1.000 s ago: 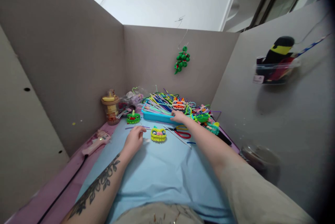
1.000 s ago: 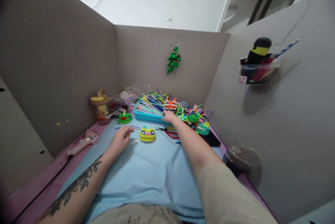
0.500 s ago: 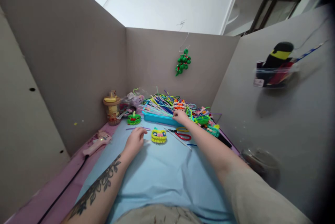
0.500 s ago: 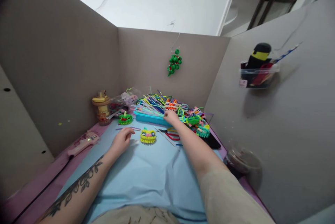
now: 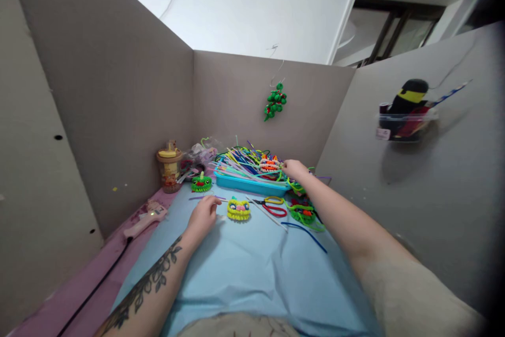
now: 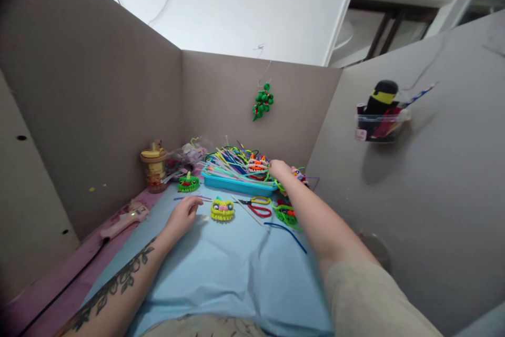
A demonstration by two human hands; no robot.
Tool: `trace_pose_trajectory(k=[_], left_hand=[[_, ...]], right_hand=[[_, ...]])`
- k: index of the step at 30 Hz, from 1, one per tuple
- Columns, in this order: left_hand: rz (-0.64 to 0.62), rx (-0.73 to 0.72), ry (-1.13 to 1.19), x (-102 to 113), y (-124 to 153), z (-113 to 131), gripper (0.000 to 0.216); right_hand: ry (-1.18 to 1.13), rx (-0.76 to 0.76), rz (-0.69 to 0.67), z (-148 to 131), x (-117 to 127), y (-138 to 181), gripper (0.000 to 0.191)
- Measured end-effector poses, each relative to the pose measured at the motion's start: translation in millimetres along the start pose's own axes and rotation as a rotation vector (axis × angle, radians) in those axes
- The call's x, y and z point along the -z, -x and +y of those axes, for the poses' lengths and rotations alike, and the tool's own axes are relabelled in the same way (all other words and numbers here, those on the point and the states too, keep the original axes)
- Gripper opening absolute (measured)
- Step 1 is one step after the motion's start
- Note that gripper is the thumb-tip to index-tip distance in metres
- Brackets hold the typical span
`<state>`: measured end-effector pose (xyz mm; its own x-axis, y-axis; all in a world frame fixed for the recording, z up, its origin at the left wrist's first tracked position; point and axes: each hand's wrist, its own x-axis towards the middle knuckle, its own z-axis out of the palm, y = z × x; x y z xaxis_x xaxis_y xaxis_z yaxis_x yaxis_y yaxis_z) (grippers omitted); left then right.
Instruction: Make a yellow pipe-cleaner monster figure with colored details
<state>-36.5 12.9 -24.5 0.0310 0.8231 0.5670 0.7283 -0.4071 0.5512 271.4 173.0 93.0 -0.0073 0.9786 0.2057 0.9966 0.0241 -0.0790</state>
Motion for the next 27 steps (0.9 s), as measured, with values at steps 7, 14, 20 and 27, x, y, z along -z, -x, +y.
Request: trace_pose_trajectory(k=[7, 14, 20, 27], left_hand=[[0.081, 0.070, 0.135, -2.7, -2.5, 1.4, 0.024], [-0.108, 0.301, 0.698, -4.3, -5.5, 46.1, 0.040], [-0.071, 0.422, 0.936, -9.8, -1.4, 47.4, 0.037], [-0.029, 0.477, 0.986, -9.3, -4.6, 38.4, 0.036]], right_hand=[[-0.165, -0.181, 0.464, 14.9, 102.4, 10.2, 0.025], [-0.349, 0.385, 0.493, -75.3, 60.9, 125.5, 0.020], [-0.537, 0.634, 0.130, -122.3, -46.3, 186.7, 0.022], [-0.770, 0.403, 0.120, -101.1, -70.7, 164.4, 0.019]])
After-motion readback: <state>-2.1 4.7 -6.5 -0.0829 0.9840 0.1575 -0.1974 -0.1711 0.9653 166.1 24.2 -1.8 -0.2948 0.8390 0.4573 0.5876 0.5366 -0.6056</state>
